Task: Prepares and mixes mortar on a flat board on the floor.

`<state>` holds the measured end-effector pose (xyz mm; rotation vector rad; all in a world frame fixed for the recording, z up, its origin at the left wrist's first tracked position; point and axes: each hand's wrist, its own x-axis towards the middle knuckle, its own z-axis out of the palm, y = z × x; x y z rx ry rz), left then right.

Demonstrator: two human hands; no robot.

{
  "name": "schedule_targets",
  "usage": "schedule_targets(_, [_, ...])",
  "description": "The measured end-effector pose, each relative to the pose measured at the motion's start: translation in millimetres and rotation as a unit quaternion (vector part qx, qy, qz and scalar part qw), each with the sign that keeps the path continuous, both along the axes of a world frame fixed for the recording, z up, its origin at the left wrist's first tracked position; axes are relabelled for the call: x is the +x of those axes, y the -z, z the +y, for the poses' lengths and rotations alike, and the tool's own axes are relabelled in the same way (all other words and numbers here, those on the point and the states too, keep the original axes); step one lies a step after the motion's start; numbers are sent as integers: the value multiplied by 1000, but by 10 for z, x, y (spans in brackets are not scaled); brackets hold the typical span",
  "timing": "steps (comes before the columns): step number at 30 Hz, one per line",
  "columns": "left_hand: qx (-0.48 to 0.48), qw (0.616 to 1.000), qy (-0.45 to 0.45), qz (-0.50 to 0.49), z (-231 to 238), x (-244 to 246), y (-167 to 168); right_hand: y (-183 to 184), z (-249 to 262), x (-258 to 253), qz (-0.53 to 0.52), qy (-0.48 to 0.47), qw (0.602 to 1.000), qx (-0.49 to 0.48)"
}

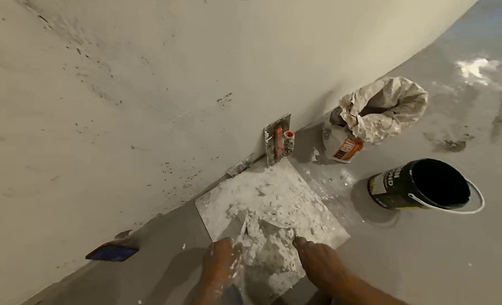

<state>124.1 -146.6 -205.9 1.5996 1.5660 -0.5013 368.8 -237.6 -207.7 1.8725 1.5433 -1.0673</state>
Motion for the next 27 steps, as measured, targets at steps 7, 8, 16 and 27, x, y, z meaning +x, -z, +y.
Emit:
schedule_targets(7, [23,997,45,66,-479,589,83,179,-624,-310,-8,93,996,-9])
schedule_targets(8, [29,996,44,67,-496,582,58,148,-682,-320,-4,94,996,-7])
schedule_targets(16, [64,997,-18,35,-733,13,-150,57,-807,261,137,149,979,33])
schedule_targets(27, [-31,999,-30,-29,-470,-925,888,1038,-994,1842,100,324,941,-14])
